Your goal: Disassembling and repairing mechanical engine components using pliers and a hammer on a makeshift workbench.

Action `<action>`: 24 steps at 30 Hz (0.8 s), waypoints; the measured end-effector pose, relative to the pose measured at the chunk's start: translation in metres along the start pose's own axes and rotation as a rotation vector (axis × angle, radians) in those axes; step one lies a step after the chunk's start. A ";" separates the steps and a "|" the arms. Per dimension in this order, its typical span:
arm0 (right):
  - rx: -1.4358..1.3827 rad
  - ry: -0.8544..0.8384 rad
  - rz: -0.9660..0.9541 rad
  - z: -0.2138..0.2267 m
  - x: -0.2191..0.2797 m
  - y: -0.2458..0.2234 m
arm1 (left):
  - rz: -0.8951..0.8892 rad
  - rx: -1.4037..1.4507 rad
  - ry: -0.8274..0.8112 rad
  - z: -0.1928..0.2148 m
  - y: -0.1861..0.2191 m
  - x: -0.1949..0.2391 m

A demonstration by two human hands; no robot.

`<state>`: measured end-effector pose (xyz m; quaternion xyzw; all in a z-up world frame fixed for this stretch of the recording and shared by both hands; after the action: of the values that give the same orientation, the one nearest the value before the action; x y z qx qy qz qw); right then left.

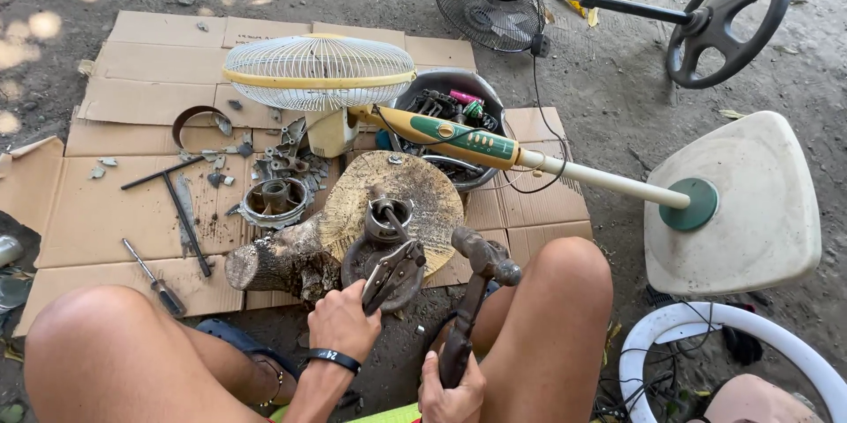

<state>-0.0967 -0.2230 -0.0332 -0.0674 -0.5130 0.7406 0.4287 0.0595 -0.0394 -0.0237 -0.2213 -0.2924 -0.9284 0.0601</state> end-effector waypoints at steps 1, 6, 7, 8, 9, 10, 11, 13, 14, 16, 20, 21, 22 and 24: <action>0.001 -0.002 0.002 0.000 -0.001 0.001 | 0.001 0.002 0.002 -0.002 0.000 0.000; 0.149 0.025 0.219 0.001 -0.004 -0.001 | -0.004 -0.039 0.019 -0.004 0.003 0.002; 0.151 0.026 0.221 0.004 -0.003 0.000 | -0.004 -0.037 0.019 -0.004 0.003 0.003; 0.110 0.046 0.318 0.007 0.001 -0.008 | -0.013 -0.018 0.019 -0.003 0.004 0.004; 0.068 0.062 0.415 0.010 0.005 -0.015 | -0.019 0.002 0.020 -0.001 0.004 0.004; 0.069 0.059 0.418 0.007 0.004 -0.007 | -0.016 0.005 0.023 -0.002 0.004 0.001; 0.009 0.158 0.446 0.015 0.007 0.001 | -0.024 0.010 0.027 -0.004 0.003 0.002; -0.048 0.243 0.468 0.023 0.014 0.013 | -0.017 0.017 0.030 -0.005 0.001 0.004; -0.097 0.175 0.429 0.021 0.016 0.018 | -0.015 0.025 0.012 -0.005 0.002 0.006; -0.154 0.103 0.397 0.009 0.012 0.025 | -0.014 0.033 0.005 -0.005 0.002 0.004; 0.306 0.017 0.064 -0.018 -0.006 0.074 | -0.054 -0.049 0.038 -0.018 -0.008 -0.012; 0.354 -0.063 -0.034 -0.024 -0.008 0.091 | -0.049 -0.129 0.046 -0.025 -0.013 -0.019; 0.350 -0.046 -0.035 -0.020 -0.012 0.083 | -0.066 -0.127 0.043 -0.021 -0.004 -0.024; 0.429 0.024 -0.051 -0.010 -0.007 0.072 | 0.035 0.022 0.010 -0.014 -0.014 -0.022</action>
<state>-0.1270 -0.2285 -0.0990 0.0298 -0.3400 0.8208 0.4581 0.0709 -0.0365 -0.0506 -0.2209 -0.2983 -0.9251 0.0800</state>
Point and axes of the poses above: each hand's wrist, its own x-axis away from the middle knuckle, its own z-axis out of the back of the hand, y = z × x, the point moved 8 cm from there along -x, towards the middle knuckle, and after that the axes turned 9 degrees about x, right-handed, at the moved point
